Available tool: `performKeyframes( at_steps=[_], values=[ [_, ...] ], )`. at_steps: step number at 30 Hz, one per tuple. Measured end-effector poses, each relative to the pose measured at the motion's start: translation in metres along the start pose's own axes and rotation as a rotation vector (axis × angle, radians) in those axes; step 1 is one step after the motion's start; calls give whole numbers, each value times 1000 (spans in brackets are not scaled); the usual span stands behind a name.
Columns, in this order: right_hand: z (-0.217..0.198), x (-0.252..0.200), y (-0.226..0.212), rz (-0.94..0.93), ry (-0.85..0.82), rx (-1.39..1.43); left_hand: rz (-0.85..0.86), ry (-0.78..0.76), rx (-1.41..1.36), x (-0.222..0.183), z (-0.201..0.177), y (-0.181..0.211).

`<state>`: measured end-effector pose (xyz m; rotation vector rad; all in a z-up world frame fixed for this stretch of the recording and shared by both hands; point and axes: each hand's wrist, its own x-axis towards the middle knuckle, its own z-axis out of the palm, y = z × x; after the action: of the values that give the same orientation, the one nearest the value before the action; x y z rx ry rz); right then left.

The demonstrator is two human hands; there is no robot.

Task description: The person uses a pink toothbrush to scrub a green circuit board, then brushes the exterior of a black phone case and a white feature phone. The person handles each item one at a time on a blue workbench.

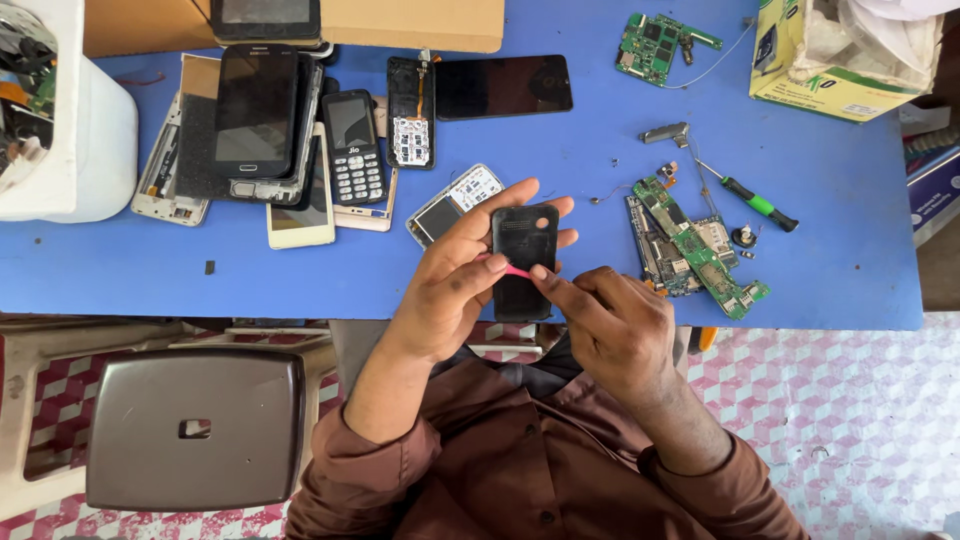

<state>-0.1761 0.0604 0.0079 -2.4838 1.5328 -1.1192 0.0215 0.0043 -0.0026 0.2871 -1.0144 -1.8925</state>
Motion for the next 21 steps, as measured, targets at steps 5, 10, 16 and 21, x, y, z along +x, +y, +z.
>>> performKeyframes(
  at_steps=[5,10,16,21],
  values=[
    [3,-4,6,44,46,14,-13,-3,161,-3,3,-3],
    [3,-6,18,58,46,-63,1,75,271,2,0,-12],
    [-5,-10,35,-16,39,-73,-29,101,335,6,-2,-17],
    [2,-19,48,3,69,-112,-59,111,354,7,0,-17]
  ],
)
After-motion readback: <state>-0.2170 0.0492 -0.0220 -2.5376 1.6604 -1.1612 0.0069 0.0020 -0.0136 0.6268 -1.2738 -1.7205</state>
